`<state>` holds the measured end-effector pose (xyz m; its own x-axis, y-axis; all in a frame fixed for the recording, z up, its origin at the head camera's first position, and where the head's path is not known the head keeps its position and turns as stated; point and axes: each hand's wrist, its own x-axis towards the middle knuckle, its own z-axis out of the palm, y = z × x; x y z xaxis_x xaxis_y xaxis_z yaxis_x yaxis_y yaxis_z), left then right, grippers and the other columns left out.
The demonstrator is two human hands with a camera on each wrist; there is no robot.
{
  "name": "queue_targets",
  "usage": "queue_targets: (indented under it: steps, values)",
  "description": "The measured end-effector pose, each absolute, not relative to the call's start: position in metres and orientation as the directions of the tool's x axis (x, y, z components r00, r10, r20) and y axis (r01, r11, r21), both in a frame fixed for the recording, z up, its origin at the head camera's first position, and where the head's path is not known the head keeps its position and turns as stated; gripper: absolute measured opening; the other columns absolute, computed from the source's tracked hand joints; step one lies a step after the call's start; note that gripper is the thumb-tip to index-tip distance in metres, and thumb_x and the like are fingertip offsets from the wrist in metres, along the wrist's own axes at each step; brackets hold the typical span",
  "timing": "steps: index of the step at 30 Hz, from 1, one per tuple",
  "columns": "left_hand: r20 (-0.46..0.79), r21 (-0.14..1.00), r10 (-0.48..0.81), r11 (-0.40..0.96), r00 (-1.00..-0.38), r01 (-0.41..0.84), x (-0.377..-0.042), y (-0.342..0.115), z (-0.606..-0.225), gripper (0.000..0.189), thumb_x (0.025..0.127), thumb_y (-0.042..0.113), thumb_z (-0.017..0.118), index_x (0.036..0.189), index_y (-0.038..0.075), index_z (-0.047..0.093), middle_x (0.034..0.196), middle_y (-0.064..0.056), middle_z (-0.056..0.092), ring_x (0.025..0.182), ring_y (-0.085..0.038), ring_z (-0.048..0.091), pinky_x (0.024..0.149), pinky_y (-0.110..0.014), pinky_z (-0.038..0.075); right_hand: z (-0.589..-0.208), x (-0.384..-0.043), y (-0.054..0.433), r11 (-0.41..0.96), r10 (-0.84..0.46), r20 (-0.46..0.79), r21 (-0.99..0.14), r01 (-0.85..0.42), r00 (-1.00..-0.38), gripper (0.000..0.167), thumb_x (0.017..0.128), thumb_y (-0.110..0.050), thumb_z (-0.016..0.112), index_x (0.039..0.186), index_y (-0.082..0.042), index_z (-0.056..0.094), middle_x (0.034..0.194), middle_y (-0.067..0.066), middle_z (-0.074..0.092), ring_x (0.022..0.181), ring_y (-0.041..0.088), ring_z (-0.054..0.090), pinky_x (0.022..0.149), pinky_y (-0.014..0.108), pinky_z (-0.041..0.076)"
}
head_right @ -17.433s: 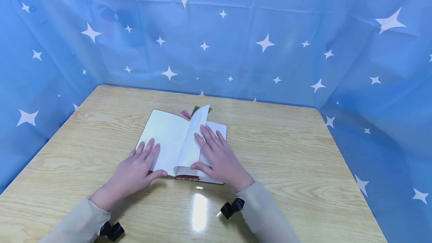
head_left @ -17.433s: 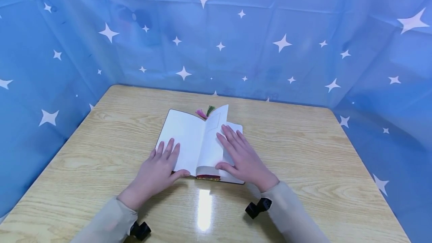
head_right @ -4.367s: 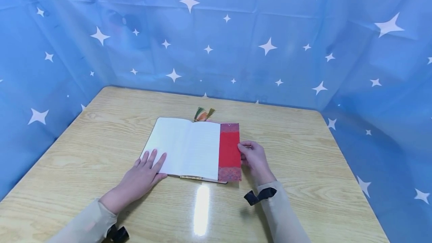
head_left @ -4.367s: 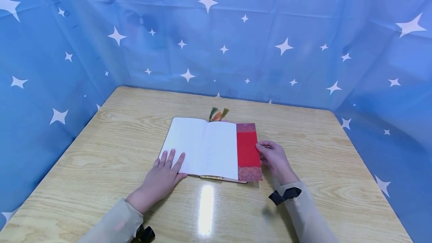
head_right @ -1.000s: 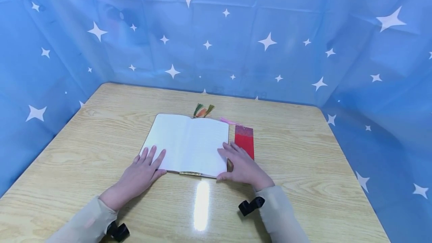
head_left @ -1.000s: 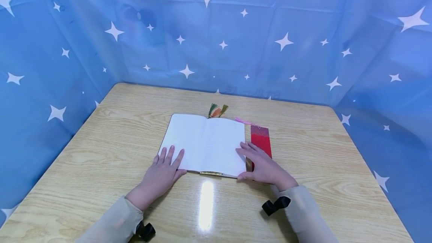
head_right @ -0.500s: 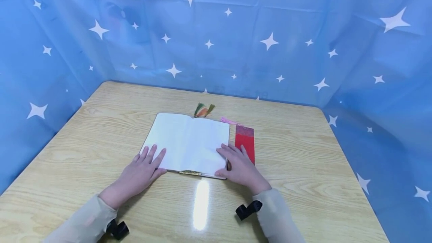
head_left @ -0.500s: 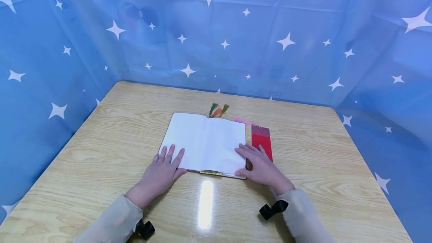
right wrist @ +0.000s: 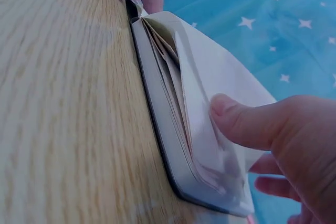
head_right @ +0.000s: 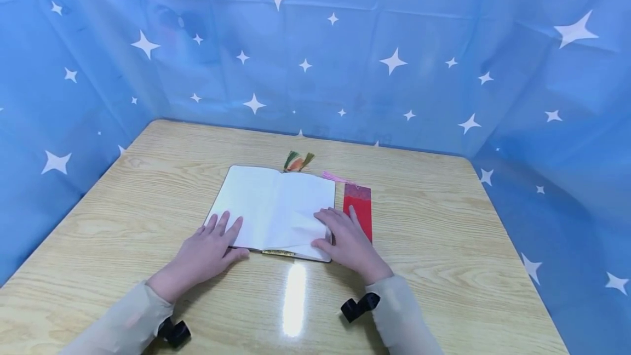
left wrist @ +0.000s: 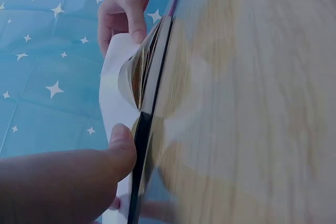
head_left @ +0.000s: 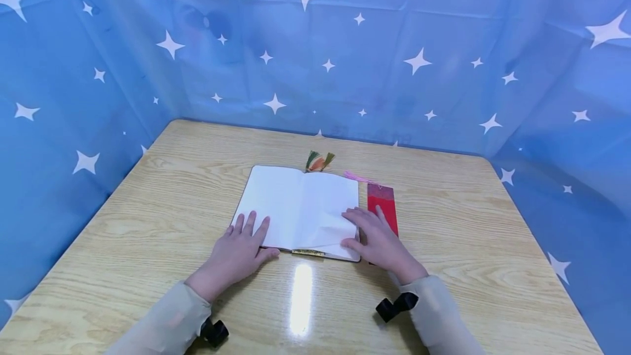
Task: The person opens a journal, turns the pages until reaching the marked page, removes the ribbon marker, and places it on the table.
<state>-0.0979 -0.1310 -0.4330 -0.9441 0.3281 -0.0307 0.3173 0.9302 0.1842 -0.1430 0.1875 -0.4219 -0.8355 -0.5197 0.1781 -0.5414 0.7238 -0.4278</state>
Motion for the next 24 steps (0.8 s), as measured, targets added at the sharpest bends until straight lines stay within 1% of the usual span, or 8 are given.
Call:
queue_targets:
  steps: [8, 12, 14, 16, 20, 24]
  values:
    - [-0.047, 0.202, 0.275, 0.944, -0.96, 0.26, -0.098, -0.12, -0.43, 0.088, 0.086, 0.07, 0.036, 0.143, 0.003, 0.034, 0.146, -0.027, 0.026, 0.133, -0.045, 0.023, 0.103, -0.057, 0.025, -0.419, -0.143, 0.182, 0.683, -0.526, 0.279, -0.424, -0.595, -0.803, 0.065, 0.077, -0.034, 0.075, 0.134, -0.014, 0.05, 0.131, 0.006, 0.052, 0.122, 0.023, 0.046, 0.108, 0.053, 0.015]
    - [-0.066, 0.203, 0.237, 0.954, -0.969, 0.219, -0.098, -0.113, -0.428, 0.092, 0.085, 0.073, 0.034, 0.143, 0.002, 0.034, 0.146, -0.026, 0.025, 0.132, -0.047, 0.022, 0.103, -0.058, 0.024, -0.416, -0.142, 0.177, 0.665, -0.53, 0.322, -0.416, -0.62, -0.784, 0.065, 0.077, -0.033, 0.076, 0.134, -0.013, 0.05, 0.132, 0.006, 0.051, 0.121, 0.023, 0.046, 0.106, 0.051, 0.025]
    - [-0.075, 0.208, 0.217, 0.958, -0.973, 0.198, -0.098, -0.11, -0.428, 0.094, 0.084, 0.075, 0.032, 0.142, 0.0, 0.033, 0.146, -0.027, 0.026, 0.131, -0.049, 0.022, 0.102, -0.059, 0.024, -0.416, -0.141, 0.174, 0.661, -0.528, 0.332, -0.417, -0.624, -0.782, 0.066, 0.077, -0.032, 0.076, 0.134, -0.014, 0.049, 0.133, 0.006, 0.051, 0.121, 0.023, 0.046, 0.103, 0.05, 0.031]
    - [-0.082, 0.206, 0.203, 0.961, -0.976, 0.183, -0.099, -0.106, -0.427, 0.098, 0.082, 0.077, 0.029, 0.142, -0.001, 0.033, 0.145, -0.028, 0.025, 0.131, -0.05, 0.021, 0.103, -0.059, 0.023, -0.416, -0.142, 0.172, 0.664, -0.527, 0.341, -0.406, -0.628, -0.778, 0.068, 0.076, -0.033, 0.077, 0.134, -0.015, 0.049, 0.134, 0.006, 0.05, 0.122, 0.022, 0.046, 0.101, 0.048, 0.034]
    - [-0.068, 0.186, 0.184, 0.968, -0.981, 0.168, -0.1, -0.101, -0.427, 0.102, 0.081, 0.079, 0.027, 0.14, -0.004, 0.036, 0.143, -0.031, 0.028, 0.13, -0.051, 0.023, 0.103, -0.059, 0.021, -0.417, -0.142, 0.169, 0.669, -0.537, 0.355, -0.373, -0.643, -0.765, 0.07, 0.075, -0.036, 0.077, 0.135, -0.015, 0.048, 0.137, 0.007, 0.047, 0.124, 0.023, 0.043, 0.102, 0.047, 0.033]
    - [-0.021, 0.177, 0.177, 0.969, -0.984, 0.17, -0.101, -0.098, -0.427, 0.1, 0.082, 0.077, 0.03, 0.136, -0.007, 0.039, 0.14, -0.033, 0.032, 0.128, -0.052, 0.026, 0.103, -0.061, 0.019, -0.419, -0.143, 0.167, 0.671, -0.55, 0.362, -0.344, -0.657, -0.752, 0.07, 0.077, -0.04, 0.074, 0.135, -0.013, 0.047, 0.139, 0.008, 0.044, 0.128, 0.024, 0.04, 0.103, 0.048, 0.031]
